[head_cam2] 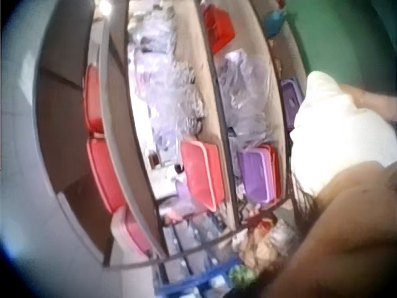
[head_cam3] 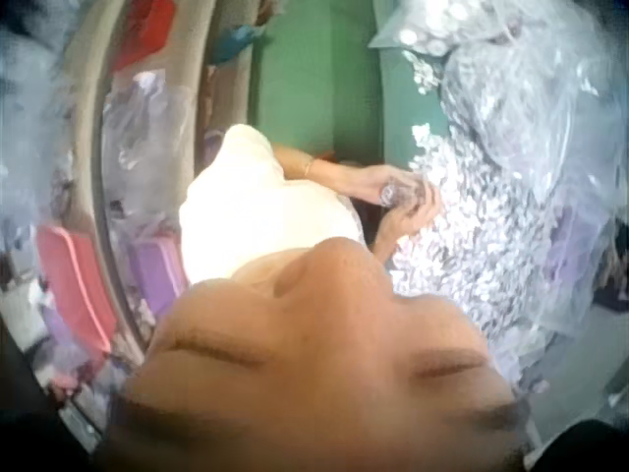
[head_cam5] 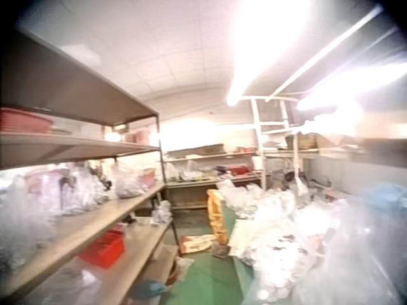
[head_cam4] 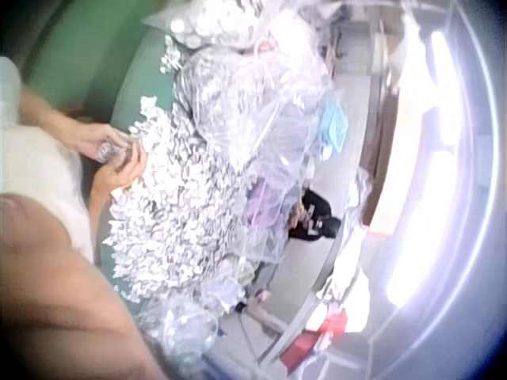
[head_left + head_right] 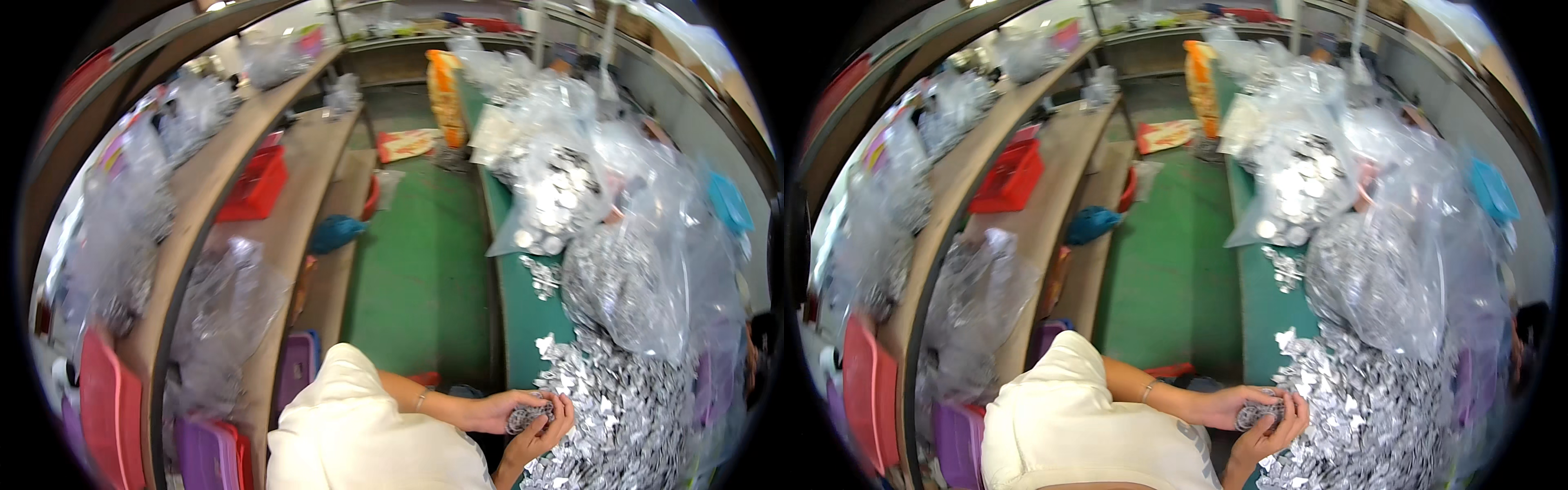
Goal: The person sorts through a large pile of small silver butterfly-shaped metal pieces on a green table by hand, picking up individual pieces and placing them into a purple tray.
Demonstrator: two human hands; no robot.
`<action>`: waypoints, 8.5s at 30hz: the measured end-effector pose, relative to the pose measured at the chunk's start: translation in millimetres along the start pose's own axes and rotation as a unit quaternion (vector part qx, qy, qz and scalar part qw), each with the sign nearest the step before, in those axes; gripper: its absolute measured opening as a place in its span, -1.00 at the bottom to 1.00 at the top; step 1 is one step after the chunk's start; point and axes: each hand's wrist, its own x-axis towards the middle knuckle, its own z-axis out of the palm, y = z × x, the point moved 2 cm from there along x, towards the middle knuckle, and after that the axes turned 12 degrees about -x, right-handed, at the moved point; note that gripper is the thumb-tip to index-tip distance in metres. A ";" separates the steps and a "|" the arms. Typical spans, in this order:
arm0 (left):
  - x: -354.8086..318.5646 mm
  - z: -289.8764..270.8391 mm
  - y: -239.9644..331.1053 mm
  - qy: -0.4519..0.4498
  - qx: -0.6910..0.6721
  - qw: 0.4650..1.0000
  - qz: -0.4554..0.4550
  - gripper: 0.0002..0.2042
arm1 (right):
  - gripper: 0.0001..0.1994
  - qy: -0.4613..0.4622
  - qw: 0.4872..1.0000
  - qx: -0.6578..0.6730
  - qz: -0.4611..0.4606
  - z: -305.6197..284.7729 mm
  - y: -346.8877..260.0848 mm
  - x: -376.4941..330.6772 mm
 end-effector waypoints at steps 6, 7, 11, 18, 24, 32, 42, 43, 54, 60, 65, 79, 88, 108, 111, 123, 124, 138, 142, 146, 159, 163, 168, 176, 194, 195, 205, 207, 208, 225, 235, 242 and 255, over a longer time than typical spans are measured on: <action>-15.1 15.1 -17.1 0.074 -0.056 0.989 0.116 -0.82 | -0.82 0.049 0.994 -0.065 -0.072 14.6 -12.6 -5.7; -12.7 10.1 -17.8 0.070 -0.058 0.987 0.134 -0.81 | -0.85 0.055 0.994 -0.060 -0.070 16.1 -13.5 -5.8; -4.5 -8.0 -14.8 0.046 -0.009 0.978 0.204 -0.82 | -0.83 0.058 0.993 -0.061 -0.081 15.9 -24.8 -1.6; -22.2 -22.2 -0.7 0.050 0.143 0.943 0.295 -0.79 | -0.75 -0.034 0.993 -0.029 -0.106 31.0 -38.6 -3.2; -27.5 -5.4 15.9 0.067 0.158 0.941 0.293 -0.81 | -0.64 -0.074 0.986 -0.087 -0.125 43.4 -46.5 4.4; -0.9 -16.5 57.0 0.159 0.010 0.962 0.223 -0.80 | -0.45 -0.057 0.994 -0.018 -0.089 68.5 -39.5 27.2; 21.7 78.8 173.5 0.037 -0.099 0.973 0.207 -0.82 | -0.89 -0.003 0.993 0.013 0.115 37.7 10.8 21.5; 26.8 87.5 183.8 0.038 -0.085 0.971 0.220 -0.82 | -0.89 0.010 0.991 0.011 0.134 33.1 14.6 18.3; 94.3 193.0 163.1 -0.044 0.050 0.995 0.077 -0.83 | -0.87 0.057 0.977 -0.033 0.203 10.1 37.2 0.2; 173.0 292.0 137.2 -0.137 0.241 0.949 0.153 -0.76 | -0.89 0.058 0.979 -0.028 0.193 4.2 36.3 11.8; 231.4 240.0 168.2 0.031 0.464 0.873 0.145 -0.74 | -0.89 0.054 0.981 0.006 0.184 -4.3 35.0 5.7; 110.0 194.8 89.4 -0.193 0.735 0.562 0.327 -0.71 | -0.92 0.100 0.968 -0.080 0.215 -86.6 55.0 -40.4; 184.6 70.3 -42.7 -0.320 0.859 0.365 0.161 -0.56 | -0.65 0.071 0.897 -0.421 0.113 -141.6 122.9 15.8; 116.3 33.5 12.1 -0.432 0.862 0.260 0.056 -0.62 | -0.79 0.014 0.959 -0.273 0.071 -114.4 86.9 -1.4; 126.1 42.3 7.9 -0.379 0.865 0.318 0.077 -0.66 | -0.79 0.066 0.921 -0.370 0.096 -126.2 98.1 30.7; 151.5 31.2 -18.4 -0.395 0.887 0.215 0.108 -0.60 | -0.82 0.105 0.900 -0.416 0.075 -129.5 121.0 4.6; 145.3 30.0 -11.8 -0.395 0.888 0.217 0.095 -0.60 | -0.84 0.112 0.900 -0.410 0.098 -140.2 124.0 -2.9; 161.1 42.0 -73.6 -0.398 0.885 0.216 0.103 -0.56 | -0.92 0.207 0.817 0.392 0.369 -181.9 115.2 -30.9; 165.3 32.8 -65.7 -0.395 0.880 0.247 0.091 -0.60 | -0.91 0.142 0.871 0.194 0.428 -186.7 102.9 -45.1; 156.8 43.4 -69.1 -0.385 0.868 0.290 0.124 -0.63 | -0.82 0.152 0.906 -0.151 0.366 -192.3 108.5 -58.5; 157.1 54.9 -59.7 -0.195 0.676 0.710 -0.003 -0.73 | -0.74 0.153 0.817 -0.492 0.258 -202.0 120.5 -73.9; 126.3 45.8 -64.3 -0.013 0.435 0.877 -0.202 -0.70 | -0.64 0.147 0.896 -0.359 0.217 -194.8 124.9 -47.5; 102.4 29.8 -72.8 0.015 0.245 0.928 -0.279 -0.69 | -0.55 0.011 0.880 -0.449 0.157 -175.4 122.9 -41.4; 81.6 10.0 -71.1 0.024 0.305 0.919 -0.249 -0.65 | -0.84 0.139 0.842 -0.450 0.262 -223.7 141.1 -88.3; 51.9 -2.1 -68.1 0.049 0.294 0.922 -0.246 -0.63 | -0.72 0.097 0.926 -0.297 0.211 -217.4 137.0 -56.0; 51.8 -2.9 -69.4 0.055 0.296 0.923 -0.241 -0.63 | -0.72 0.116 0.926 -0.266 0.242 -218.3 134.4 -59.0; 48.5 -16.8 -80.9 0.046 0.266 0.917 -0.295 -0.71 | -0.67 0.019 0.890 -0.397 0.225 -200.9 114.0 -64.6; 44.3 -12.8 -85.2 0.074 0.246 0.922 -0.291 -0.71 | -0.75 0.080 0.897 -0.366 0.236 -208.9 116.1 -68.1; 43.0 -12.4 -86.6 0.077 0.253 0.919 -0.292 -0.70 | -0.77 0.121 0.896 -0.343 0.255 -212.0 117.9 -72.9; 33.2 7.2 -109.4 0.188 0.270 0.889 -0.317 -0.74 | -0.76 0.039 0.812 -0.540 0.218 -158.8 99.3 -56.2; 32.7 -1.7 -107.4 0.164 0.207 0.902 -0.342 -0.66 | -0.82 0.144 0.904 -0.296 0.274 -187.5 83.8 -71.8; 28.4 -4.7 -113.4 0.207 0.130 0.902 -0.356 -0.70 | -0.89 0.072 0.936 -0.211 0.274 -171.1 68.7 -78.9; 19.2 -13.5 -99.7 0.243 0.124 0.891 -0.362 -0.60 | -0.71 -0.054 0.935 -0.337 0.099 -131.3 90.0 -33.1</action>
